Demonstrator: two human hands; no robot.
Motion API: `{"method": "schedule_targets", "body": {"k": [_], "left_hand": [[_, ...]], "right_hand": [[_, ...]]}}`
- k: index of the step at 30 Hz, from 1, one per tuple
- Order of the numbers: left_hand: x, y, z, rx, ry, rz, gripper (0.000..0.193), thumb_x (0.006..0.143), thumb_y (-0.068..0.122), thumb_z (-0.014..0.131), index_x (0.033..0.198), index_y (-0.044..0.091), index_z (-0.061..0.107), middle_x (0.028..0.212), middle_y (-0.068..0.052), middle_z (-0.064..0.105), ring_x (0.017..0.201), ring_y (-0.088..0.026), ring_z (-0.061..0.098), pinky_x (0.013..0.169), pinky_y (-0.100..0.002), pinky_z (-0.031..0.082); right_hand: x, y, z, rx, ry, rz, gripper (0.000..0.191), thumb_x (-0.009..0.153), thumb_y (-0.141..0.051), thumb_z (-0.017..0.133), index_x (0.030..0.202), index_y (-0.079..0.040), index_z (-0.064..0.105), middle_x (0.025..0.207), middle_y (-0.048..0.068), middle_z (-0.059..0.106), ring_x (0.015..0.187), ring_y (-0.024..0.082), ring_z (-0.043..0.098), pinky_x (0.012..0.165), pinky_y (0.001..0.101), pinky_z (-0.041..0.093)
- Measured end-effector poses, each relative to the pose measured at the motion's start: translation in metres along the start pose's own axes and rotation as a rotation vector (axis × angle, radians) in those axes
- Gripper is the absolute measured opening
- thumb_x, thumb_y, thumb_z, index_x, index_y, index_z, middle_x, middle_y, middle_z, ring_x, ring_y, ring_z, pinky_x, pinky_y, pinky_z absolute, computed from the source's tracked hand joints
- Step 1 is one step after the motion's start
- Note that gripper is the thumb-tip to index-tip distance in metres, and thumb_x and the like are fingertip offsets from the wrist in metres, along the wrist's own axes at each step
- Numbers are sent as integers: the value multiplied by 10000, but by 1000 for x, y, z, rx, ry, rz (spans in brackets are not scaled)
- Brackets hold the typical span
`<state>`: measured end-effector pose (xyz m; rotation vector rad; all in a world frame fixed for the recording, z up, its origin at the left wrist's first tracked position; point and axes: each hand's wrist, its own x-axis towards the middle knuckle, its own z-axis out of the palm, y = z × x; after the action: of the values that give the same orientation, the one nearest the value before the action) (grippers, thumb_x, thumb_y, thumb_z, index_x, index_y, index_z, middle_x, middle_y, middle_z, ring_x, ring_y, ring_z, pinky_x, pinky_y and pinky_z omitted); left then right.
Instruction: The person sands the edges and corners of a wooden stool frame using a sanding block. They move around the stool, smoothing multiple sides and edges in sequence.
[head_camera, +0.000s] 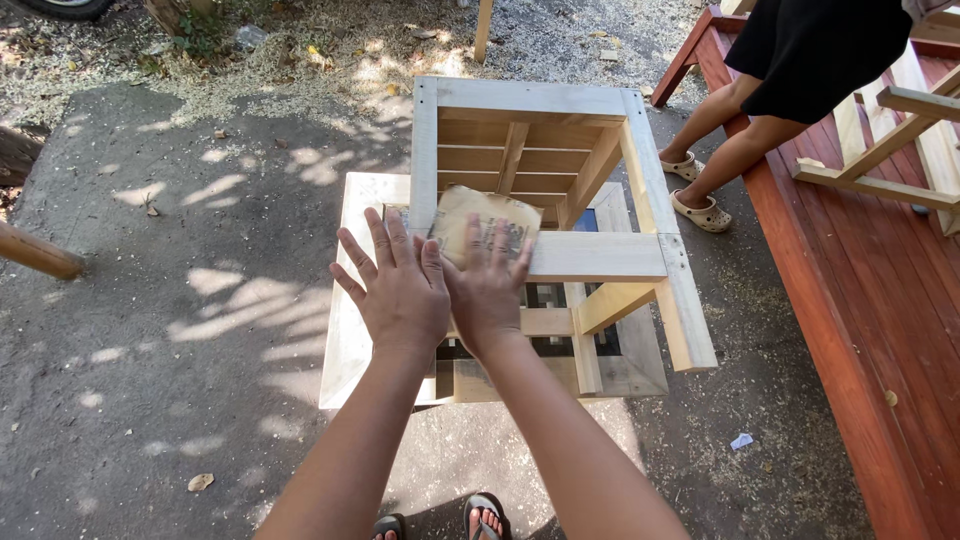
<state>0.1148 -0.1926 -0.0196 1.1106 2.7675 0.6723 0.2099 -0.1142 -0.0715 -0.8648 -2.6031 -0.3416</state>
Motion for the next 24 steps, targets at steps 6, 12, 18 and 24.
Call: {"method": "schedule_targets", "body": {"k": [6,12,18,24], "left_hand": [[1,-4,-2,-95,-9,-79,700,1049,498,169,1629,107,131,1710,-110,46,1544,-416,-106,1211,-591,-93],[1,-1,0,-56,1,-81,691,1066,492,169,1623,86,133,1715,-125,57,1540,-442,-95,1207,-604,-85],[2,-5,-3,-97,-10,-95,711,1049,504,180,1628,94,123,1705,-124,51,1538,-434,-88,1200,-603,-81],[2,-4,-4,-31,8,-54,706,1064,509,175,1625,84,124,1712,-125,57,1539,-436,-91,1207,-600,-81]], "right_hand": [[-39,98,-1,-227,-31,24,901,1025,-270,639,1604,-536,1,1579,260,362,1399,519,387,1147,719,277],[-59,130,-15,-254,-31,114,928,946,-212,652,1618,-356,28,1619,275,223,1473,528,263,1171,746,176],[-5,17,-12,-134,-187,-203,944,950,-257,626,1622,-193,-35,1681,175,84,1541,406,133,1207,709,127],[-15,76,-38,-314,-225,-380,888,991,-210,551,1626,-163,-67,1703,150,21,1552,388,40,1238,598,79]]}}
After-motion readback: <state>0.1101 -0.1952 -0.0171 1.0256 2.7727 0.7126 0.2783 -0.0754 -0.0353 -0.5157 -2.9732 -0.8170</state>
